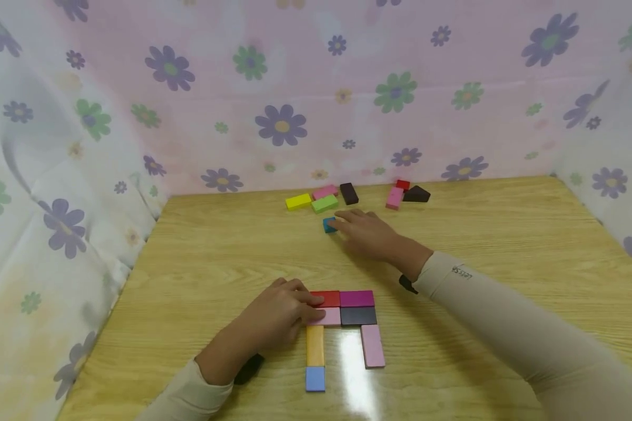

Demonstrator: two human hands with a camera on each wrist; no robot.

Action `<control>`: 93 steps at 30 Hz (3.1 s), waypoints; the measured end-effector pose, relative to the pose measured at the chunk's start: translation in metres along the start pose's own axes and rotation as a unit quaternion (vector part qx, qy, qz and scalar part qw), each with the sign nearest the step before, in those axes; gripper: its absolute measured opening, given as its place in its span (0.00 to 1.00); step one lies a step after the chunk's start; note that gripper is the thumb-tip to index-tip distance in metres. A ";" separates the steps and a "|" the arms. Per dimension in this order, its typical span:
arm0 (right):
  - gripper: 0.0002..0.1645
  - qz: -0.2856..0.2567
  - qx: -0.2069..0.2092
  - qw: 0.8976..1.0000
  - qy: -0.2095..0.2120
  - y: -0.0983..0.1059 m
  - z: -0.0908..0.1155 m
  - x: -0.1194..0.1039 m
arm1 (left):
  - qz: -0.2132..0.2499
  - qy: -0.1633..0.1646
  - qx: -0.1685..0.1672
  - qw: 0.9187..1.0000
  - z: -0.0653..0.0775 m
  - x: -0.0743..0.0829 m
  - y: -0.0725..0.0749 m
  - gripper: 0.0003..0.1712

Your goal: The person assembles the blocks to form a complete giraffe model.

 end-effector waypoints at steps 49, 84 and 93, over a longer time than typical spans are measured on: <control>0.20 -0.043 0.143 0.987 0.060 0.008 0.129 0.000 | 0.010 0.001 0.014 1.000 0.001 0.000 -0.001 0.18; 0.09 -0.063 0.273 0.915 0.290 -0.009 0.208 -0.088 | -0.005 0.006 0.008 1.000 0.000 0.001 -0.002 0.17; 0.06 -0.045 0.253 0.913 0.317 -0.014 0.209 -0.092 | -0.006 0.001 0.010 1.000 -0.001 0.001 -0.002 0.18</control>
Point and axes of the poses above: each hand's wrist, its own z-axis away from the middle knuckle, its own y-axis out of the back of the hand, x = y × z, the point moved 5 cm from there along -z, towards the middle knuckle, and after that the axes turned 1 degree about z, right-handed, at the moved point
